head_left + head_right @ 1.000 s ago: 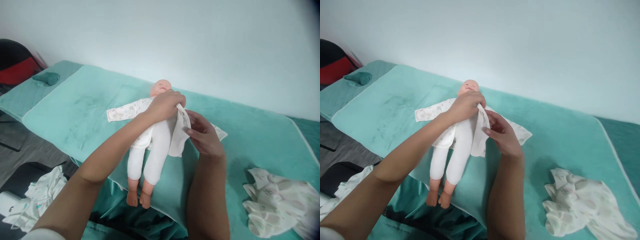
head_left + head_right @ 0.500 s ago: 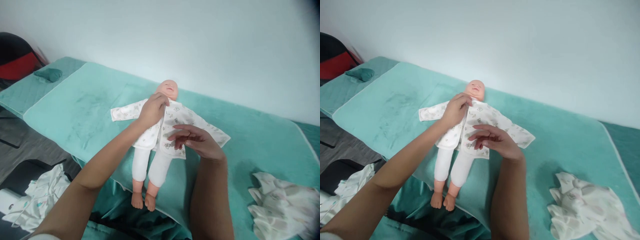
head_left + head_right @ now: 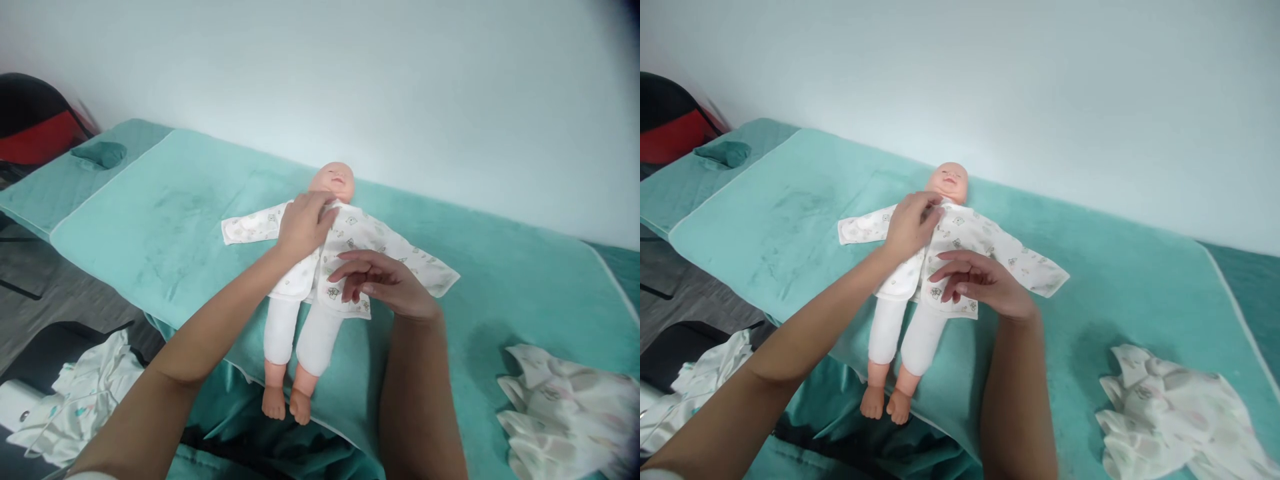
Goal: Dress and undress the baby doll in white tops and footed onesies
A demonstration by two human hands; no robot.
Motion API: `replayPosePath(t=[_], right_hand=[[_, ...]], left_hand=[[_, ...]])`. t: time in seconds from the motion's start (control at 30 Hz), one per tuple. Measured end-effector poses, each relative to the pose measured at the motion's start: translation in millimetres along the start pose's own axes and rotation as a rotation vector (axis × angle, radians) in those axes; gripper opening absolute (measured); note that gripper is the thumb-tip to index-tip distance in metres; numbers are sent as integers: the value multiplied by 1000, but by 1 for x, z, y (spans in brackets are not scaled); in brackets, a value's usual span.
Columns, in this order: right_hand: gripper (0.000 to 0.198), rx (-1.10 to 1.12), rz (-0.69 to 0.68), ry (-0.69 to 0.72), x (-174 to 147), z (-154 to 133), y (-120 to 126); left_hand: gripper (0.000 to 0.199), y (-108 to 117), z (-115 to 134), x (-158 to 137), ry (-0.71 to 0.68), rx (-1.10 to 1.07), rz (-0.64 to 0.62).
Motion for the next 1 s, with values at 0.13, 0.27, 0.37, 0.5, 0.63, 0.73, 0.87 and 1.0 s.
replayPosePath(t=[0.13,0.27,0.37,0.5,0.63,0.73,0.87,1.0], right_hand=[[44,8,-56,-2,3,-3,-9],[46,0,-95,11,4,-4,-12],[47,-6,-138,40,4,-6,-15],[46,-20,-109,89,0,-11,-12],[24,-78,238,78,-6,-12,12],[23,-156,524,26,-10,-9,32],[41,-347,861,-83,-14,-4,53],[57,-772,786,-429,-9,12,58]], left_hand=[[20,-7,2,10,95,49,-56],[12,-15,0,27,180,12,-99],[16,-19,-1,36,225,-3,-98],[14,-20,-3,35,250,-88,8],[9,-10,-9,18,243,-350,167],[9,5,-22,-4,236,-534,248],[7,27,-56,-43,299,-395,303],[18,25,-89,-76,441,-279,69]])
Point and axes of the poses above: each hand's wrist, its own x-axis towards the middle knuckle, its own y-axis out of the back of the hand, z = x × y, the point moved 5 cm from there along x, towards the middle knuckle, and after that the axes turned 2 degrees about z, right-handed, at the moved point
